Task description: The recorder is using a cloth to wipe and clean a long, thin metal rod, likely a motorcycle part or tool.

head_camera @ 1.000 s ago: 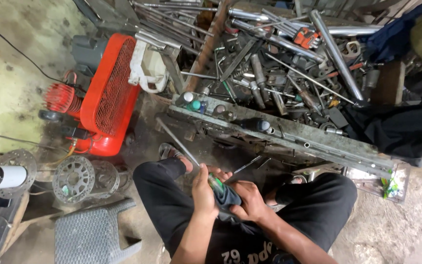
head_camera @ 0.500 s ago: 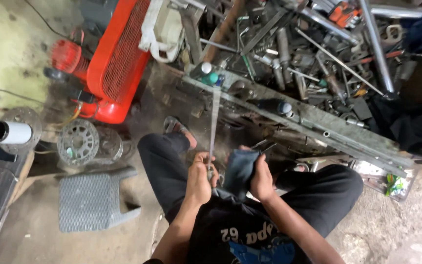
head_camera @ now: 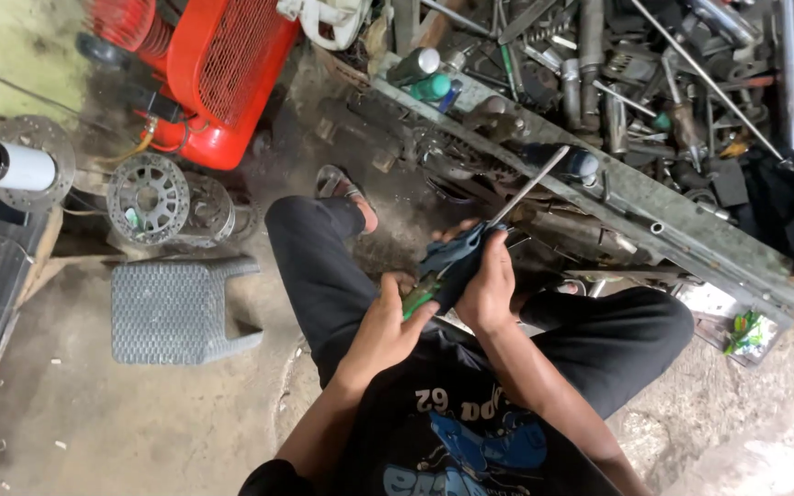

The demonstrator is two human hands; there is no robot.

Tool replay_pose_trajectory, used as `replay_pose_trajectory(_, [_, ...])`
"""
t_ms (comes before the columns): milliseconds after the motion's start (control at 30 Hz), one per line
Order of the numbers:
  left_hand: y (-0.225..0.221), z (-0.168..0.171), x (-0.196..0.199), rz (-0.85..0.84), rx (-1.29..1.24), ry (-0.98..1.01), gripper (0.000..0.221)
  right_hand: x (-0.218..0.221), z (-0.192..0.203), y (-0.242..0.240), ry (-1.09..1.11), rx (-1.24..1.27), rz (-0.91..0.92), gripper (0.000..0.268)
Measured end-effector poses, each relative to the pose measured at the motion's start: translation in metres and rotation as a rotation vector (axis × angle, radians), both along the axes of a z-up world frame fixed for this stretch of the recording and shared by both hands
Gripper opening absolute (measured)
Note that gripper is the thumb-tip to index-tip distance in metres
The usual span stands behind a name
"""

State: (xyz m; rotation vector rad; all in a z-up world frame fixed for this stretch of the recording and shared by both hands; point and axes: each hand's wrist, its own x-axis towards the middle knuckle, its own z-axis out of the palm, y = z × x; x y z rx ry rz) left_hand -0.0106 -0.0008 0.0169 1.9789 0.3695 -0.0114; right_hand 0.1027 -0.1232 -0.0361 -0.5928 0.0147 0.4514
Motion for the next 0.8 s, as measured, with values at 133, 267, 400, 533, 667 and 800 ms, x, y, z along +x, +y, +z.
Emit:
replay_pose_trajectory(133, [0.005,-0.01,-0.009,-0.057,0.03,-0.006,0.05,0.004,0.04,0.0,0.101,0.165,0.118,0.065])
replay_pose_trajectory(267, [0.008,-0.006,-0.004,-0.004,-0.025,0.217,0.044,0.01,0.051,0.0,-0.035,0.017,0.398,0.078])
replay_pose_trajectory(400, [0.016,0.0,-0.001,0.048,0.004,0.185,0.04,0.012,0.041,-0.007,-0.127,-0.178,0.628,0.079])
replay_pose_trajectory(533, [0.017,-0.009,-0.003,0.043,-0.077,0.033,0.037,0.015,-0.008,-0.03,-0.126,-0.359,0.777,0.075])
replay_pose_trajectory(667, [0.018,-0.022,-0.005,0.05,-0.118,0.043,0.034,0.024,0.007,-0.042,-0.298,-0.479,0.869,0.062])
replay_pose_trajectory(800, [0.022,-0.018,-0.007,0.038,-0.352,0.155,0.029,0.036,0.026,-0.052,-0.841,-0.604,0.804,0.038])
